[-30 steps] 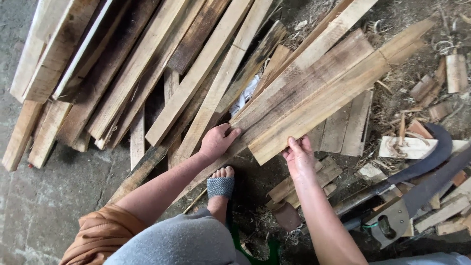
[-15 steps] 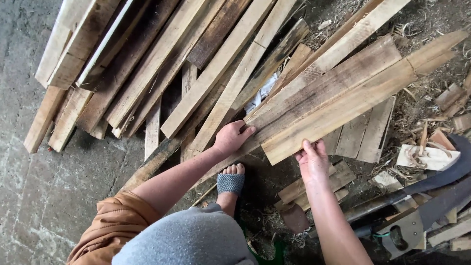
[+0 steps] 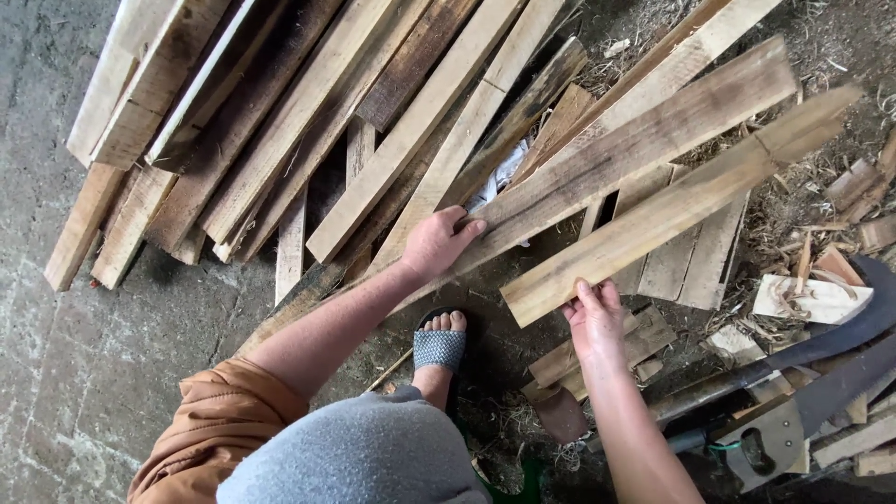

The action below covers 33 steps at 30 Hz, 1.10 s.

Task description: Sorting through a pile of wooden planks on the ground, inspecting and moving them.

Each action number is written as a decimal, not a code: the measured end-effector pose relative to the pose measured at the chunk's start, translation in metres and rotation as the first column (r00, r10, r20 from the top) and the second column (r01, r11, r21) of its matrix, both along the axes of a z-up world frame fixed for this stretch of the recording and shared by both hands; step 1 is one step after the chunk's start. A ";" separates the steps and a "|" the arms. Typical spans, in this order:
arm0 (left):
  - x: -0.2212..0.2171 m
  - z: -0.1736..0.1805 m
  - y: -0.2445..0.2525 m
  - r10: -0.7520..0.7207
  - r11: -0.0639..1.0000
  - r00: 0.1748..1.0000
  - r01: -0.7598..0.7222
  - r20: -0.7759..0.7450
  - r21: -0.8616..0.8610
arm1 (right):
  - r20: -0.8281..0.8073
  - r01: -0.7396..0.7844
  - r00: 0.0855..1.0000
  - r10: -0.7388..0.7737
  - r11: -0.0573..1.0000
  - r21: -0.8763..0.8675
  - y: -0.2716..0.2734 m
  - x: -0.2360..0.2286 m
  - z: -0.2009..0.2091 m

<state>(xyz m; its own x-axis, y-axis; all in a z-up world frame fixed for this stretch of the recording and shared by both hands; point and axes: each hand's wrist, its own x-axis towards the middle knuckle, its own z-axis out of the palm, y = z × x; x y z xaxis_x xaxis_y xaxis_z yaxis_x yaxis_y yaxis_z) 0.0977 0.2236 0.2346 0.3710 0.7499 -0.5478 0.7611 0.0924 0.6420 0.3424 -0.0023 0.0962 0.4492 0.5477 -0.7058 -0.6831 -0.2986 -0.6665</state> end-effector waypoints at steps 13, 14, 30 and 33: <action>-0.002 -0.009 0.016 -0.273 0.686 0.960 0.236 -0.057 0.689 | 0.188 -0.190 0.957 0.220 0.967 -0.167 -0.010 -0.002 0.083; -0.001 -0.012 0.016 -0.281 0.542 0.958 0.213 -0.063 0.813 | 0.259 -0.251 0.919 0.298 0.947 -0.200 -0.012 -0.004 0.095; 0.016 0.031 -0.031 -0.763 0.216 0.639 0.397 -0.100 0.892 | 0.698 -0.351 -0.369 0.614 0.603 -0.716 -0.017 -0.014 0.168; 0.022 0.045 -0.032 -0.786 0.185 0.615 0.341 -0.069 0.922 | 0.739 -0.458 -0.384 0.553 0.581 -0.673 -0.037 -0.025 0.148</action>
<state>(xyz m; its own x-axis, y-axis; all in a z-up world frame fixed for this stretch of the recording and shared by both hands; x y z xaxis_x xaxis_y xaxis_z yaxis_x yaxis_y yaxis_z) 0.1196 0.1913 0.2798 0.8732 0.1704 0.4567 0.0424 -0.9599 0.2772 0.3169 -0.0393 0.2437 0.1426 0.9881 -0.0577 0.9335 -0.1536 -0.3240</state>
